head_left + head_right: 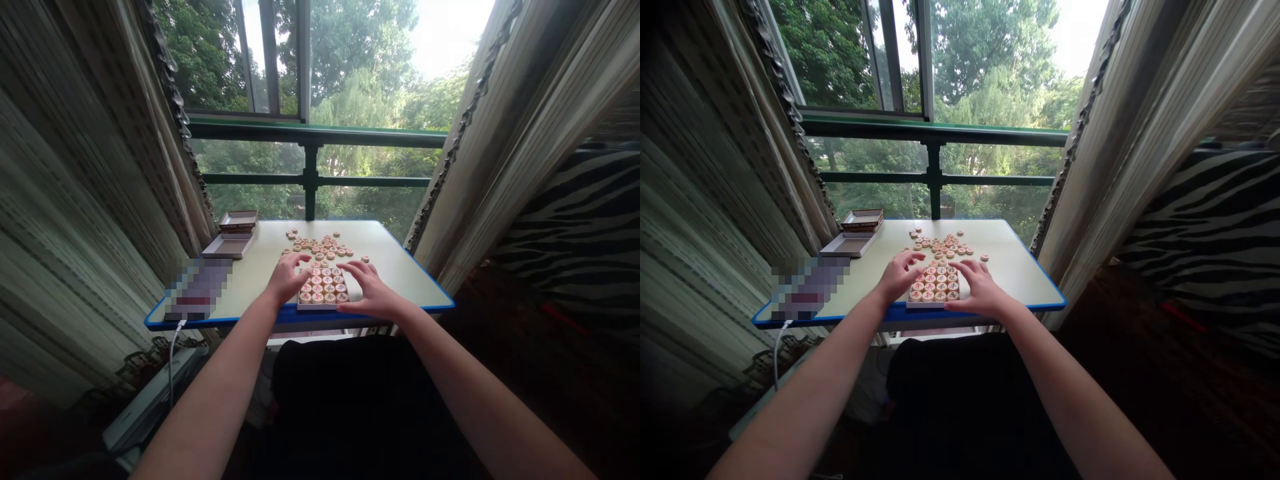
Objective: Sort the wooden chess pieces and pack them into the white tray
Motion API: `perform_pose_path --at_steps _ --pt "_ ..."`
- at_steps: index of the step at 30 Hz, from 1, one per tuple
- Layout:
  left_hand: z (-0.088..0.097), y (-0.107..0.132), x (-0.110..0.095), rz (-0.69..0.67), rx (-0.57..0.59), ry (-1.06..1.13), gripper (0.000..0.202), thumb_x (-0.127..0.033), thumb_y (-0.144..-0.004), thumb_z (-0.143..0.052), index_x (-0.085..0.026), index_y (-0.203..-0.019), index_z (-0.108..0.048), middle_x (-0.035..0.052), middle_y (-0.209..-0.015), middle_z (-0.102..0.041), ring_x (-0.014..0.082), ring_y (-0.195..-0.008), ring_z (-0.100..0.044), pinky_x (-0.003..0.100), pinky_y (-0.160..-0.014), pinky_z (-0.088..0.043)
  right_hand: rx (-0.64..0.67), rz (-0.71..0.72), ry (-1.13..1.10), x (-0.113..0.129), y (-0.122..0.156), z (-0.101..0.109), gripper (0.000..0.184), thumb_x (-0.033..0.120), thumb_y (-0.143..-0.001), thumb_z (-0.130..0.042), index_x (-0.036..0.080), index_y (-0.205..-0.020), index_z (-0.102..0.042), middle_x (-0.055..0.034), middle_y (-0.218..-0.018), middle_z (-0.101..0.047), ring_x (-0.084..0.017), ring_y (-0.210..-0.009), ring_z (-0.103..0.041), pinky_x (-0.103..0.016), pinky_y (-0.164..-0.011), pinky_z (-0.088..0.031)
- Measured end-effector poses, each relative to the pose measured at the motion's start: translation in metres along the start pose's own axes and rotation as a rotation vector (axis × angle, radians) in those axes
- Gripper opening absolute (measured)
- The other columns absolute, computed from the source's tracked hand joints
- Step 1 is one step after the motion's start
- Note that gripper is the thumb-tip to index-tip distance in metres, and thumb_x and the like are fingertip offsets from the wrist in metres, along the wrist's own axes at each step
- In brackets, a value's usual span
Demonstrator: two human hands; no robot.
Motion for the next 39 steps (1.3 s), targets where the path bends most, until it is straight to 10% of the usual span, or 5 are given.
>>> perform_pose_path --at_steps 6,11,20,39 --pt "-0.018 0.012 -0.002 0.006 0.317 0.016 0.080 -0.047 -0.061 -0.069 -0.023 -0.131 -0.041 0.0104 -0.130 -0.044 0.0303 -0.125 -0.033 0.047 -0.102 -0.032 0.163 -0.070 -0.051 -0.026 -0.004 -0.019 0.113 0.056 -0.052 -0.074 0.023 -0.144 -0.017 -0.0127 -0.139 -0.032 -0.029 -0.131 -0.020 -0.046 -0.106 -0.025" --pt "-0.025 0.018 -0.002 -0.011 0.414 -0.060 0.102 -0.055 -0.054 -0.072 -0.028 -0.140 -0.025 0.0109 -0.140 -0.030 0.0335 -0.132 -0.018 0.052 -0.106 -0.024 0.198 -0.020 -0.030 -0.015 -0.006 -0.012 0.102 0.059 -0.052 -0.073 0.024 -0.138 -0.032 -0.0132 -0.141 -0.029 -0.031 -0.130 -0.021 -0.049 -0.104 -0.026" --pt "-0.027 0.019 -0.002 -0.015 0.431 -0.065 0.099 -0.054 -0.056 -0.072 -0.027 -0.140 -0.027 0.0097 -0.141 -0.029 0.0341 -0.133 -0.016 0.052 -0.107 -0.022 -0.048 0.230 -0.069 0.010 -0.024 0.007 0.015 0.031 -0.080 -0.060 0.023 -0.088 -0.069 -0.0064 -0.101 -0.060 -0.022 -0.101 -0.047 -0.042 -0.095 -0.034" --pt "-0.025 0.017 -0.007 0.032 0.464 -0.004 0.075 -0.051 -0.072 -0.057 -0.030 -0.139 -0.030 0.0051 -0.141 -0.032 0.0301 -0.131 -0.022 0.048 -0.108 -0.020 0.022 0.280 -0.124 0.003 -0.044 -0.006 0.008 0.030 -0.072 -0.069 0.024 -0.076 -0.072 -0.0042 -0.090 -0.056 -0.020 -0.090 -0.045 -0.040 -0.089 -0.036"
Point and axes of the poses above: each hand's wrist, its own y-axis away from the middle knuckle, its own z-axis out of the back of the hand, x = y × z, the point moved 8 cm from there along -y, towards the middle knuckle
